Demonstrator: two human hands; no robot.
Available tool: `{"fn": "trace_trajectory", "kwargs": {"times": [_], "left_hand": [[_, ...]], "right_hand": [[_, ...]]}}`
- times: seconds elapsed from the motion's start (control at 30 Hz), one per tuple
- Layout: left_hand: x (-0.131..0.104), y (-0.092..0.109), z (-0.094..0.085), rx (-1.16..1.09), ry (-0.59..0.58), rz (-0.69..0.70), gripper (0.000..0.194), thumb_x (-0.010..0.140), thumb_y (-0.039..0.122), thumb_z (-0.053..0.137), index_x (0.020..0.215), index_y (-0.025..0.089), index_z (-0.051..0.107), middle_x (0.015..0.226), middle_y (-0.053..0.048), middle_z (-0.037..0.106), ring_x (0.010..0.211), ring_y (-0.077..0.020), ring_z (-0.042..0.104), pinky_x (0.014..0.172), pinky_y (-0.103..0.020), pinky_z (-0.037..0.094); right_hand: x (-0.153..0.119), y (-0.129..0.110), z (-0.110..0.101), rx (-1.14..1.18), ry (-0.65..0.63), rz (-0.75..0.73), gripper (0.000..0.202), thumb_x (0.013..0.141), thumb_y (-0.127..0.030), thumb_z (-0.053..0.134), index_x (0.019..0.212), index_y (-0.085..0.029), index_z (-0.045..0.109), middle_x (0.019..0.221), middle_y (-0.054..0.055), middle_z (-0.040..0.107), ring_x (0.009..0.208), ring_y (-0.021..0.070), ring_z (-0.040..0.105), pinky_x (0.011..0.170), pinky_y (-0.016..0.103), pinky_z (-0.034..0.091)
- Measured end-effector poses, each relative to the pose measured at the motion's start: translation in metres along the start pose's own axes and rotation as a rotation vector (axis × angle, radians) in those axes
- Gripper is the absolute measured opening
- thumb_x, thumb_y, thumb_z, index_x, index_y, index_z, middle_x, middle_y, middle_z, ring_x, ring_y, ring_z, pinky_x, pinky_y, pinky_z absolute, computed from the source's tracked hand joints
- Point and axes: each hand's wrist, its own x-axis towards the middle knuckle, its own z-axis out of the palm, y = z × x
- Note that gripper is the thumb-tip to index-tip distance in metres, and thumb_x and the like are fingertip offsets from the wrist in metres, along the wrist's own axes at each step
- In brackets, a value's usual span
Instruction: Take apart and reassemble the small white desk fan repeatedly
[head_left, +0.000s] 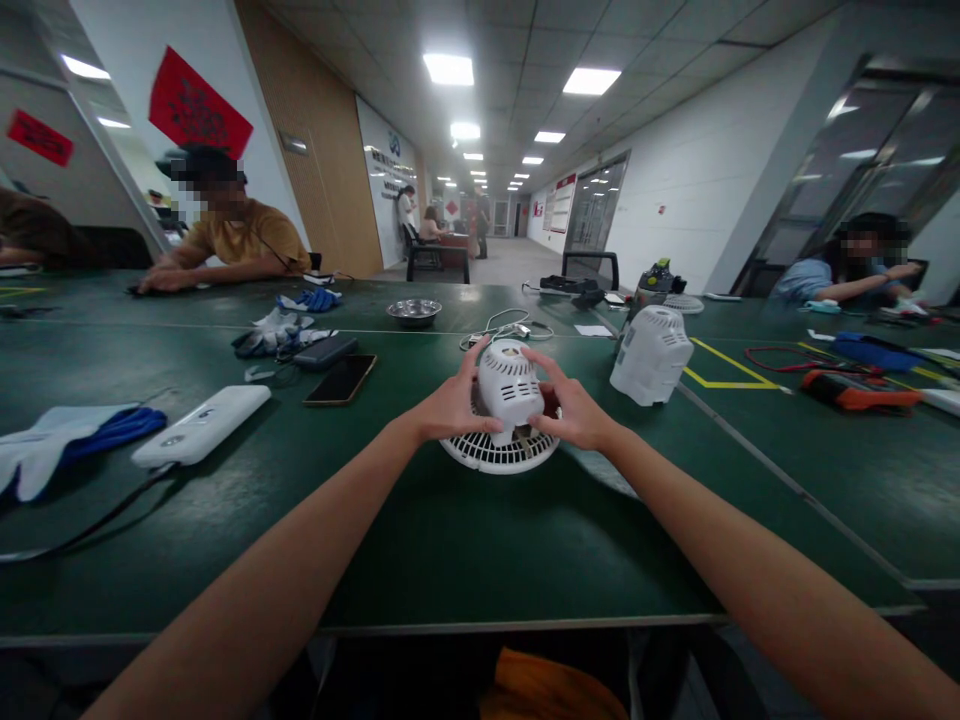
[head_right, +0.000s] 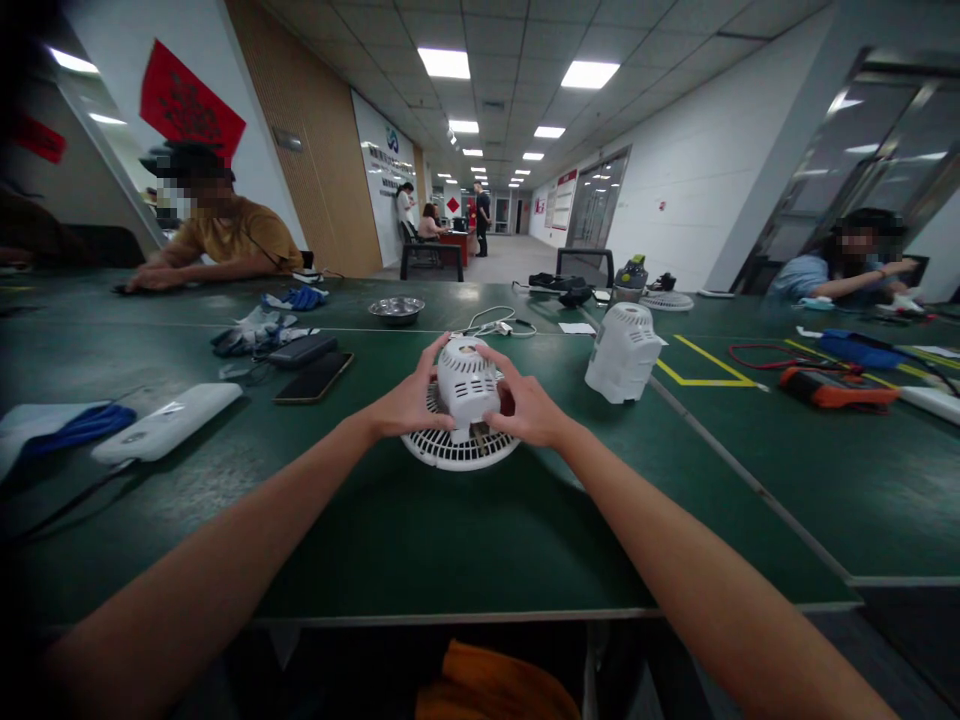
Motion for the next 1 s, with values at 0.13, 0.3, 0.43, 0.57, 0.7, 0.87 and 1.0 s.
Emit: {"fn": "trace_trajectory", "kwargs": {"times": [0.13,0.3,0.43,0.57,0.7,0.87,1.0], "left_hand": [[0.001,0.010,0.006,0.060,0.050,0.025,0.131,0.057,0.043,0.083,0.151,0.023,-0.006,0.147,-0.022,0.033,0.125,-0.0418,0.045,0.101,-0.057,0.036],[0.002,0.012,0.002,0.158,0.064,0.072,0.122,0.058,0.042,0.082,0.150,0.026,0.004,0.144,-0.019,0.037,0.122,-0.0418,0.048,0.100,-0.057,0.038],[0.002,0.010,0.001,0.206,0.068,0.078,0.113,0.059,0.044,0.081,0.148,0.026,0.012,0.141,-0.018,0.040,0.119,-0.0398,0.050,0.098,-0.054,0.040],[0.002,0.006,-0.001,0.198,0.053,0.068,0.113,0.059,0.046,0.080,0.147,0.025,0.013,0.139,-0.019,0.041,0.117,-0.0384,0.052,0.097,-0.053,0.041],[0.004,0.001,-0.005,0.150,-0.015,0.060,0.121,0.053,0.047,0.084,0.147,0.025,0.012,0.141,-0.019,0.040,0.118,-0.0393,0.050,0.099,-0.054,0.040],[0.005,0.001,-0.006,0.145,-0.056,0.081,0.133,0.045,0.047,0.086,0.148,0.024,0.005,0.143,-0.020,0.036,0.125,-0.0410,0.044,0.104,-0.056,0.033],[0.003,0.007,-0.005,0.187,-0.024,0.051,0.127,0.046,0.046,0.086,0.146,0.023,0.011,0.138,-0.019,0.041,0.120,-0.0394,0.049,0.101,-0.054,0.038]], "right_hand": [[0.002,-0.004,0.003,-0.004,-0.025,-0.009,0.092,0.073,-0.019,0.063,0.149,-0.028,0.013,0.075,-0.004,0.061,0.055,0.0124,0.053,0.057,0.027,0.046],[0.003,-0.009,0.002,0.002,-0.028,0.028,0.096,0.068,-0.012,0.064,0.148,-0.029,0.013,0.073,-0.005,0.059,0.056,0.0122,0.053,0.056,0.025,0.045],[0.003,-0.010,0.001,-0.005,-0.035,0.054,0.096,0.066,-0.012,0.065,0.147,-0.029,0.016,0.070,-0.006,0.058,0.056,0.0119,0.052,0.056,0.025,0.044],[0.003,-0.010,-0.002,-0.019,-0.049,0.070,0.093,0.067,-0.012,0.065,0.146,-0.028,0.018,0.067,-0.007,0.055,0.057,0.0120,0.053,0.058,0.025,0.043],[0.003,-0.010,-0.006,-0.013,-0.073,0.079,0.091,0.069,-0.014,0.065,0.146,-0.029,0.018,0.070,-0.006,0.056,0.059,0.0120,0.053,0.059,0.025,0.044],[0.003,-0.011,-0.006,-0.015,-0.097,0.077,0.093,0.070,-0.016,0.066,0.146,-0.028,0.014,0.072,-0.005,0.058,0.059,0.0123,0.053,0.060,0.025,0.044],[0.003,-0.013,-0.007,-0.034,-0.104,0.086,0.095,0.069,-0.018,0.067,0.147,-0.028,0.013,0.074,-0.005,0.058,0.060,0.0124,0.054,0.058,0.024,0.043]]}}
